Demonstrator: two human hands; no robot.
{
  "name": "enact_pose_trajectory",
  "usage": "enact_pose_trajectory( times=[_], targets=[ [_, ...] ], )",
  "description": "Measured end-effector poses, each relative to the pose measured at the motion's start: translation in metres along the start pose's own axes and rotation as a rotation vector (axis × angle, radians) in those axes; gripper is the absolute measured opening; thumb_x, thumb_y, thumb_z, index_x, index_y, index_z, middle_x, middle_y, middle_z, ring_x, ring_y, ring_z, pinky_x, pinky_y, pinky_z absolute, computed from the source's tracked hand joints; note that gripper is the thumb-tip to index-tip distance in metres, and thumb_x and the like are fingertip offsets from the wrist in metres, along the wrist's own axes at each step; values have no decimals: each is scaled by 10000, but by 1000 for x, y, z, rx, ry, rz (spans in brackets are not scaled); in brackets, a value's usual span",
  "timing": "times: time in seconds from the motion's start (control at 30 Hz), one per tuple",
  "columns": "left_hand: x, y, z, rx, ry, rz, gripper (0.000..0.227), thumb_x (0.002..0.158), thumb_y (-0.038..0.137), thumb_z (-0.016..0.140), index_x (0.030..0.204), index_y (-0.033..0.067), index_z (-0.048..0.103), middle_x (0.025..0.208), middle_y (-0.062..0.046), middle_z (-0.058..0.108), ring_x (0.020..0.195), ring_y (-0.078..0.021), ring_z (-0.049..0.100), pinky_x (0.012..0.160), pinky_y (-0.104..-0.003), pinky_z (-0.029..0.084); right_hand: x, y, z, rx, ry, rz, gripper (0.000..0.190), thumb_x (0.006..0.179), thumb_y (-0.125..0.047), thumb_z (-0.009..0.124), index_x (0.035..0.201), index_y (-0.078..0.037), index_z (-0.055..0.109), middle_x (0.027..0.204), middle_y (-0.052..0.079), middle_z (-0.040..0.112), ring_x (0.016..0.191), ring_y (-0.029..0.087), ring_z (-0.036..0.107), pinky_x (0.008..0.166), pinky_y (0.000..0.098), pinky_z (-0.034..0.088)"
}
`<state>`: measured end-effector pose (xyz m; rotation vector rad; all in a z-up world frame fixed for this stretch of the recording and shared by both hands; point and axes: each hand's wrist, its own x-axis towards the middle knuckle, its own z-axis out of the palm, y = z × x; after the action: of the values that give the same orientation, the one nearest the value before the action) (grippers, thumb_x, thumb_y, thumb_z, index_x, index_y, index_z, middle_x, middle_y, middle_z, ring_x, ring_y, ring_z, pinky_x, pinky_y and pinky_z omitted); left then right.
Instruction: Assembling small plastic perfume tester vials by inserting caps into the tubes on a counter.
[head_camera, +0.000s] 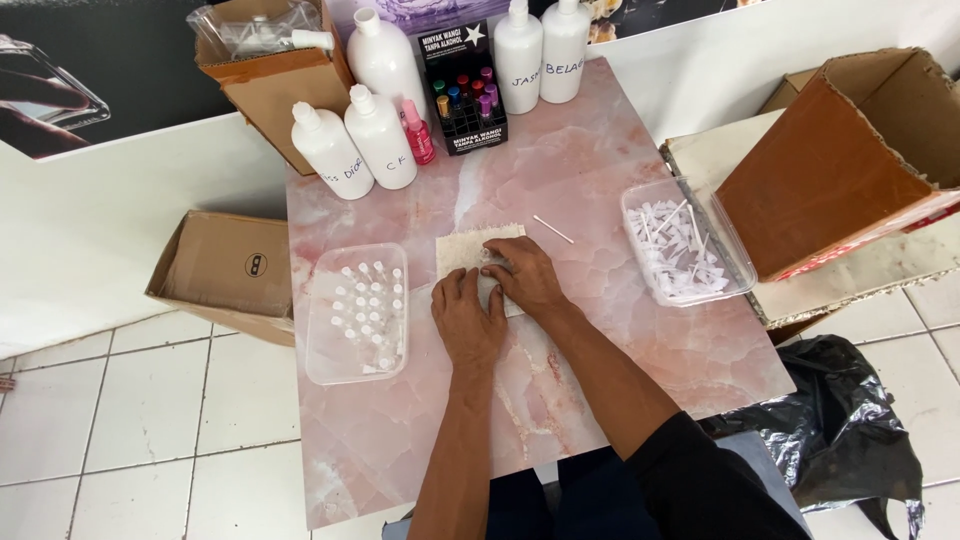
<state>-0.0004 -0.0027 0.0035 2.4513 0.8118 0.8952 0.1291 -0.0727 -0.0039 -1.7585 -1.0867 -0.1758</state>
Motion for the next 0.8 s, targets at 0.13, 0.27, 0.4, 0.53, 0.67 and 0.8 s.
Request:
enact_pose_trajectory(
  times=[0.13, 0.27, 0.4, 0.53, 0.67, 0.8],
  targets=[
    [2, 11, -13, 20, -29, -6, 388, 873, 304, 747, 1192, 84, 727, 1229, -102, 616, 1231, -299, 523, 1012, -444, 437, 1, -4, -1, 18, 5, 18, 376, 830, -122, 839, 1185, -77, 724, 947, 133, 738, 963, 333, 697, 910, 448, 559],
    [1, 14, -14, 45, -29, -3, 356, 885, 304, 737, 1171, 95, 732, 1230, -94, 612, 1241, -293, 518, 1017, -441, 429, 2, -5, -2, 30, 8, 38, 385, 820, -127, 847, 1184, -88, 726, 949, 128, 744, 956, 326, 697, 905, 446, 558],
    [1, 14, -12, 57, -31, -7, 357, 886, 315, 729, 1169, 99, 731, 1230, -90, 611, 1246, -291, 519, 1022, -440, 427, 3, -9, -4, 40, 4, 38, 396, 810, -114, 849, 1183, -79, 723, 953, 138, 745, 960, 339, 698, 906, 460, 555],
    [2, 20, -22, 43, -53, -14, 349, 902, 307, 721, 1176, 91, 731, 1239, -96, 608, 1241, -292, 524, 1029, -442, 426, 3, -14, -8, 70, 19, 56, 434, 789, -144, 873, 1195, -100, 723, 996, 125, 759, 957, 314, 700, 896, 431, 556],
    [1, 15, -18, 25, -20, 13, 357, 883, 296, 739, 1169, 81, 730, 1215, -106, 617, 1223, -310, 547, 1016, -452, 441, 5, -30, -16, 138, 115, 61, 485, 769, -186, 915, 1201, -83, 721, 1079, 136, 742, 1013, 322, 685, 915, 432, 544],
    [1, 17, -22, -52, 47, 104, 274, 903, 218, 742, 1143, 85, 738, 1181, -81, 634, 1210, -274, 566, 1027, -416, 442, -2, -42, -24, 165, 236, 65, 485, 776, -215, 927, 1191, -67, 725, 1134, 129, 728, 1072, 304, 678, 956, 412, 532]
  ],
)
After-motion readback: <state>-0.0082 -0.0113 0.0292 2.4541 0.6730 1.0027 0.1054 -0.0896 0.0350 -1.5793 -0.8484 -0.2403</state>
